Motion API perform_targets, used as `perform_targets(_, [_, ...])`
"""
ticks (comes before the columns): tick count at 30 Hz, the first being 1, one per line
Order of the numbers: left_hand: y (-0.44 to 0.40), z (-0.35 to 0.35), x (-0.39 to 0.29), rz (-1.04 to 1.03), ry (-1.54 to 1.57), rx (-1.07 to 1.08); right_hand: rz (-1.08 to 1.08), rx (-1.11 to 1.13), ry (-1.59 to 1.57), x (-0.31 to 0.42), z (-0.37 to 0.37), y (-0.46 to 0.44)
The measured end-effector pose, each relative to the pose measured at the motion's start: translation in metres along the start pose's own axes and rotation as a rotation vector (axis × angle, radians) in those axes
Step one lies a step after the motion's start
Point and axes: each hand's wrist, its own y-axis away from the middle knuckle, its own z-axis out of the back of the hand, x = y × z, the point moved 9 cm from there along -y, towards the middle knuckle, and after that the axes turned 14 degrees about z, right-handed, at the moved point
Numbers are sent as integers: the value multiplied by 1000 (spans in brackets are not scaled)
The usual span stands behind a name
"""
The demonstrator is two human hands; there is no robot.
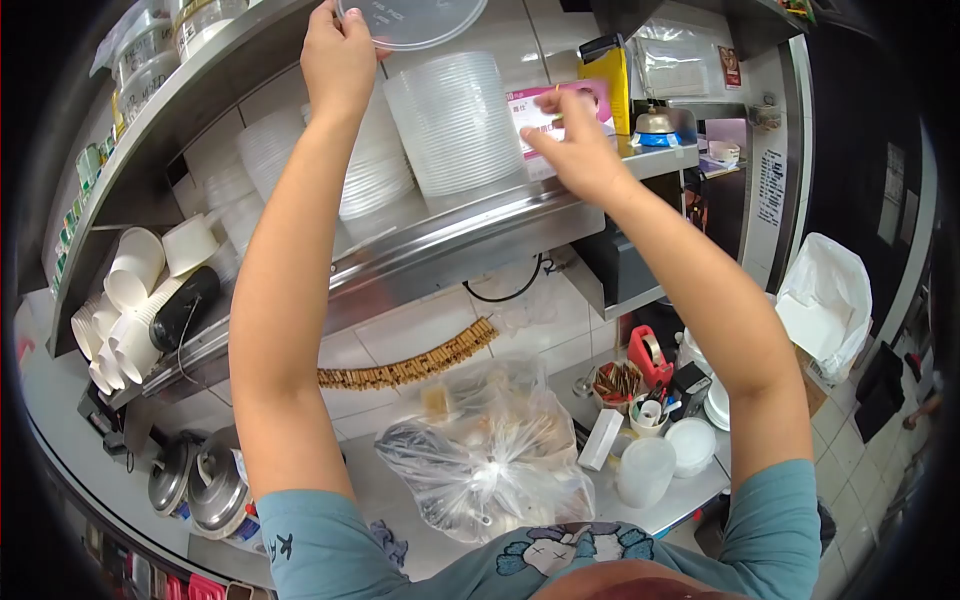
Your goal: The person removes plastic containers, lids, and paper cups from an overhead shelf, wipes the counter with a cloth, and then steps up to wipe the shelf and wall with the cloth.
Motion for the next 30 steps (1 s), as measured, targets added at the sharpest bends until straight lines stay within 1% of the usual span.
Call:
perform_targets(1, [-4, -7, 6, 41, 125, 86, 22, 35, 37, -6, -8, 4])
perform_targets(2, [-1, -11, 4, 60, 186, 133, -36, 160, 227, 6, -9, 12])
perform_targets(3, [2, -15, 2, 83, 247, 179, -38, 155, 228, 14, -8, 16])
perform_targets(5, [26, -14, -25, 0, 61, 196, 98, 203, 340, 35, -12, 19])
perform_targets(6, [22, -13, -15, 64, -39, 230, 112, 231, 369, 38, -14, 20])
perform_targets(7, [17, -11, -6, 65, -40, 237, 106, 228, 369, 38, -15, 20])
perform_targets(9, [-4, -7, 32, 219, -59, 150, 124, 219, 424, 41, -16, 19])
perform_targets(10, [-15, -7, 48, 279, -39, 122, 86, 233, 417, 37, -18, 19])
perform_targets(11, [-23, -9, 50, 279, -40, 126, 82, 232, 416, 38, -19, 18])
perform_targets(13, [-25, -25, 78, 490, -478, 304, -37, 287, 513, 29, -21, 19])
perform_targets(18, [-18, -34, 93, 495, -623, 331, -85, 333, 526, 25, -22, 17])
perform_targets(20, [-18, -39, 90, 420, -798, 465, -107, 346, 527, 22, -23, 17])
perform_targets(21, [-18, -37, 91, 425, -799, 466, -129, 391, 514, 18, -25, 18])
perform_targets(23, [-7, -34, 91, 526, -760, 506, -147, 439, 497, 20, -26, 10])
perform_targets(24, [-1, -32, 90, 529, -766, 505, -240, 546, 452, 13, -31, 9])
perform_targets(25, [14, -38, 80, 531, -574, 575, -332, 651, 404, 10, -35, 9])
perform_targets(26, [24, -45, 73, 530, -379, 639, -408, 682, 350, 7, -36, 6])
perform_targets(27, [26, -46, 73, 534, -383, 639, -408, 685, 344, 3, -40, 0])
perform_targets(29, [25, -45, 83, 572, -473, 602, -404, 784, 358, -6, -57, -8])
perform_targets(30, [23, -45, 85, 575, -475, 604, -423, 714, 387, -14, -61, -13])
